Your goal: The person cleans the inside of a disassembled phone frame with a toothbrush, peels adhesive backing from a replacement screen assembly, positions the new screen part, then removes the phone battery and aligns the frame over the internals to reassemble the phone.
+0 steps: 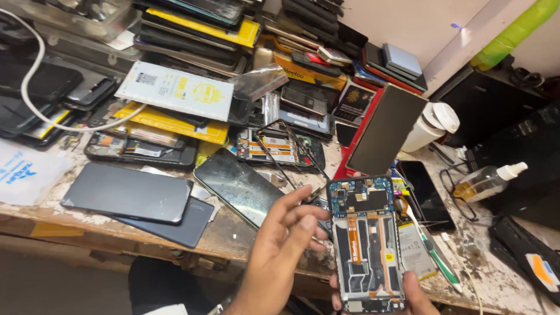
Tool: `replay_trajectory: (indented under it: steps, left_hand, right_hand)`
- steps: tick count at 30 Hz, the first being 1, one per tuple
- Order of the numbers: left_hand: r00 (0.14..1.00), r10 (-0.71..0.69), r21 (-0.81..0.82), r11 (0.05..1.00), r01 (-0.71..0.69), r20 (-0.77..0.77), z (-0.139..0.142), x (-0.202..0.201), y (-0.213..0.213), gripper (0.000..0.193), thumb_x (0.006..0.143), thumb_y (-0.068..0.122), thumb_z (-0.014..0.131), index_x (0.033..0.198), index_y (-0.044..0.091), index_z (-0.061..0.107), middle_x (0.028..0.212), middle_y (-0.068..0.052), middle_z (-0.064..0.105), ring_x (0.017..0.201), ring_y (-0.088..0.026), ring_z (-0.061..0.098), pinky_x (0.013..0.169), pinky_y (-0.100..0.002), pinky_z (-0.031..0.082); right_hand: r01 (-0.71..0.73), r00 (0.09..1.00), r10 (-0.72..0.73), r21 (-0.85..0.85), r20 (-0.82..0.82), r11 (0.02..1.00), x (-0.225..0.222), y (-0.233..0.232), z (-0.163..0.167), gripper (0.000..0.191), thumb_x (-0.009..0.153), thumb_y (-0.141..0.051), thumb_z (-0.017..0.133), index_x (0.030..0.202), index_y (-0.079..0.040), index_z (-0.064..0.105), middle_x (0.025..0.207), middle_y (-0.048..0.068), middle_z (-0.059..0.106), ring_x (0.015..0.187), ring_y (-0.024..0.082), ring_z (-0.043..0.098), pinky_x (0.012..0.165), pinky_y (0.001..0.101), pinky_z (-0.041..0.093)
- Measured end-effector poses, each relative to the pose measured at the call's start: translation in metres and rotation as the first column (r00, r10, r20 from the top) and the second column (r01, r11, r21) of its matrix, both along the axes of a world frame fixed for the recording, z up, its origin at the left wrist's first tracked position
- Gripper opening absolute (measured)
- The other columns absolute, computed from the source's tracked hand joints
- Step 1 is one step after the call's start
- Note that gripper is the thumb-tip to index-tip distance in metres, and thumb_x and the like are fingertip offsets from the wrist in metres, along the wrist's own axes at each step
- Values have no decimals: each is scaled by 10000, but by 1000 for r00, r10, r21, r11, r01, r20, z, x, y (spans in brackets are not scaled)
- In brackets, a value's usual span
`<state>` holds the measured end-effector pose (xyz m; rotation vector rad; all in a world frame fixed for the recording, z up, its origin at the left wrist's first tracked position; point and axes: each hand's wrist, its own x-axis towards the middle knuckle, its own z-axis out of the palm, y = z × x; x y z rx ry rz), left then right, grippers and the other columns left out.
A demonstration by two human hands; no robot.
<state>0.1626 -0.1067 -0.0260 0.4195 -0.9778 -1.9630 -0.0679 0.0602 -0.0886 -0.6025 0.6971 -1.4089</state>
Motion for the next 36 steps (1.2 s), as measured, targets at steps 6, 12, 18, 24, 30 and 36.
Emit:
replay_trajectory:
  steps: [6,12,18,24,30,36]
  left_hand:
    - [997,-21,-46,999,24,76,16,-1,-17,376,927,86,691,1277,-17,601,1018,-52,695,849,-66,650,713,-229,548]
    - [980,15,-78,997,1,200,14,0,-21,285,904,91,717,1158,-23,658,943,-20,739,802,-50,674,701,-216,577]
    - [961,94,-140,988,-59,259,12,7,-23,258,907,101,722,1127,-23,668,941,-25,740,799,-40,680,697,-209,592]
    - [956,81,-129,991,-46,281,13,7,-27,256,906,99,719,1123,-26,666,920,-29,741,780,-38,677,674,-207,580]
    - [941,25,-116,993,16,338,6,15,-32,218,903,118,727,1067,-22,692,841,-12,732,689,-33,655,586,-193,543]
    - [910,15,-94,995,26,414,0,26,-27,194,893,140,721,1027,1,708,790,18,710,626,-10,634,503,-184,535]
  right_hand:
    - [41,988,-8,216,-151,975,9,-41,-63,704,1012,-419,484,1557,-27,273,1306,410,587,1103,482,610,928,564,499]
    - [216,913,-52,372,-404,903,-12,-16,-118,606,990,-241,534,1515,22,383,1269,376,637,1083,450,563,916,543,446]
    - [373,796,-202,199,-570,907,-25,12,-88,530,968,-64,585,1472,71,493,1231,342,688,1064,417,516,903,522,392]
    - [405,757,-233,158,-611,901,7,-1,-48,462,912,38,582,1360,145,543,1230,284,750,1183,290,697,1019,427,528]
    - [360,776,-234,107,-585,927,7,0,-50,464,918,32,604,1363,152,552,1266,273,728,1209,284,669,1051,413,483]
    - [438,598,-159,154,-785,886,27,-16,-5,433,872,-39,646,1299,33,656,1224,185,748,1178,237,694,1027,385,522]
